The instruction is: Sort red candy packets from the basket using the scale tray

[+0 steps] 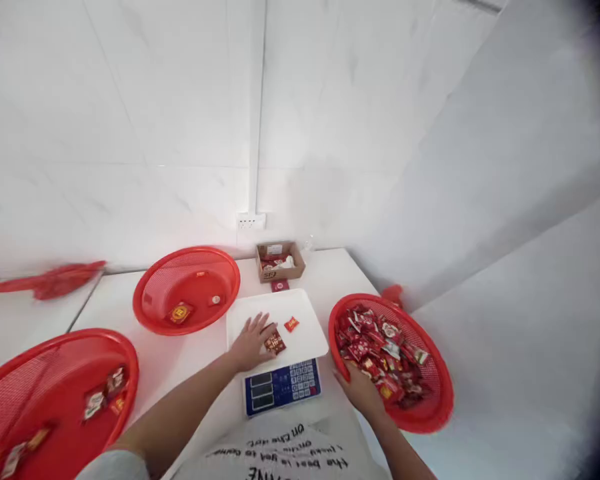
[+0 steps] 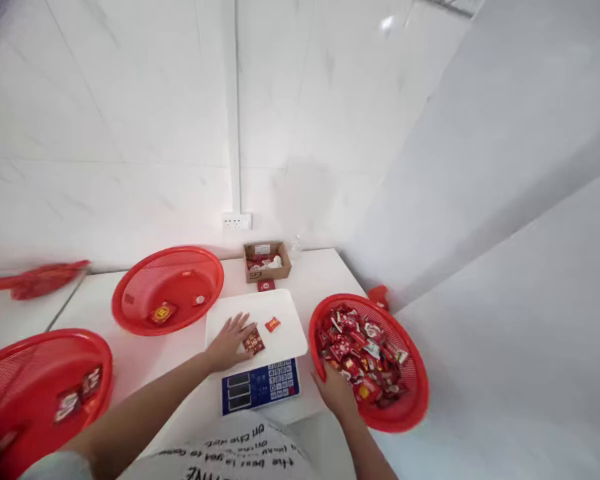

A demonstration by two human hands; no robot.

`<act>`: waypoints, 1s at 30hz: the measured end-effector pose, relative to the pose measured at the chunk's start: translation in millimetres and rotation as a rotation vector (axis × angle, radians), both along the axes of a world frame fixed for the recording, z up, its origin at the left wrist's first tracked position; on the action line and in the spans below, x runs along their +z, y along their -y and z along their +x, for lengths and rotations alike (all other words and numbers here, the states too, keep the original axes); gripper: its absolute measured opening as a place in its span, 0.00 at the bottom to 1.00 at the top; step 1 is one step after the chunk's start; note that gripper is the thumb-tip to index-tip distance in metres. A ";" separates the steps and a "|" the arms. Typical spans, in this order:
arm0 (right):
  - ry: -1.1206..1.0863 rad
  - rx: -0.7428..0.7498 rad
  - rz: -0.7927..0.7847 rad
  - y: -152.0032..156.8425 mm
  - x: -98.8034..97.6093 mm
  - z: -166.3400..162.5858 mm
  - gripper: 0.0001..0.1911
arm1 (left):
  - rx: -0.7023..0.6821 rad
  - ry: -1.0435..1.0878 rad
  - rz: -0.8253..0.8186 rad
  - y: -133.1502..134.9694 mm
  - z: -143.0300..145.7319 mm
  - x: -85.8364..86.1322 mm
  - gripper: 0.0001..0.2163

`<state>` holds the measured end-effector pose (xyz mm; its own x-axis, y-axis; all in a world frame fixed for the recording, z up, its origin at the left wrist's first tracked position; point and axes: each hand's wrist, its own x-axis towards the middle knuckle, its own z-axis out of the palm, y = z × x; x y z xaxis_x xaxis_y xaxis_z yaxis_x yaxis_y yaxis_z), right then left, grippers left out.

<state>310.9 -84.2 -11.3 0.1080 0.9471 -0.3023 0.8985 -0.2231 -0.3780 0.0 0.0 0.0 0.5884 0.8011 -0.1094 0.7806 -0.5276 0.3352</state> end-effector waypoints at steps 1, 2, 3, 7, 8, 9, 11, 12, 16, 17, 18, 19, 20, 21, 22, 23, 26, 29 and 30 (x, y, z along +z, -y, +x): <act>0.006 -0.008 -0.005 0.6 1.0 -0.2 0.27 | -0.023 0.005 -0.006 -3.5 9.3 -1.7 0.37; 0.012 -0.016 -0.010 1.0 1.7 -0.5 0.26 | -0.047 0.010 -0.008 -7.1 18.4 -3.3 0.39; 0.018 -0.024 -0.015 1.2 2.2 -0.7 0.26 | -0.071 0.015 -0.006 -10.8 26.9 -4.5 0.40; 0.039 -0.056 -0.042 0.9 2.3 -1.3 0.27 | -0.169 0.036 0.035 -24.0 50.9 -7.6 0.37; 0.040 -0.064 -0.042 0.7 2.1 -1.4 0.27 | -0.185 0.044 0.056 -25.9 54.3 -7.8 0.35; 0.041 -0.072 -0.042 0.6 2.0 -1.4 0.27 | -0.195 0.052 0.083 -27.0 56.7 -7.9 0.32; 0.042 -0.088 -0.047 0.6 2.1 -1.6 0.26 | -0.193 0.064 0.140 -26.8 59.3 -7.5 0.26; 0.042 -0.092 -0.052 0.7 2.4 -1.7 0.26 | -0.185 0.064 0.160 -25.9 59.6 -7.0 0.23; 0.039 -0.091 -0.061 1.4 4.2 -2.5 0.27 | -0.139 0.031 0.123 -21.6 57.7 -5.5 0.13; 0.039 -0.090 -0.061 1.5 4.6 -2.6 0.27 | -0.120 0.023 0.102 -21.1 56.7 -5.5 0.12; 0.040 -0.089 -0.061 1.5 4.9 -2.7 0.26 | -0.098 0.017 0.084 -20.8 55.7 -5.5 0.12; 0.038 -0.089 -0.059 1.5 5.0 -2.7 0.26 | -0.074 0.013 0.069 -20.6 54.5 -5.5 0.12; 0.034 -0.087 -0.059 1.5 4.9 -2.6 0.26 | -0.050 0.010 0.056 -20.3 53.0 -5.4 0.12; 0.031 -0.084 -0.059 1.4 4.8 -2.4 0.26 | -0.023 0.008 0.041 -19.7 51.1 -5.1 0.12; 0.027 -0.082 -0.062 1.2 4.5 -2.1 0.26 | 0.005 0.008 0.027 -18.8 48.8 -4.4 0.11; 0.026 -0.082 -0.070 0.9 4.3 -1.8 0.27 | 0.033 0.012 0.015 -17.8 45.8 -3.4 0.11; 0.020 -0.082 -0.084 0.1 3.6 -0.9 0.27 | 0.119 0.034 0.004 -15.4 31.2 2.6 0.10; 0.004 -0.064 -0.073 -0.5 3.3 -0.2 0.27 | 0.279 0.156 0.023 -19.9 5.8 14.0 0.11; 0.007 -0.063 -0.075 -0.7 3.3 0.0 0.27 | 0.380 0.268 0.024 -23.6 -5.2 19.2 0.10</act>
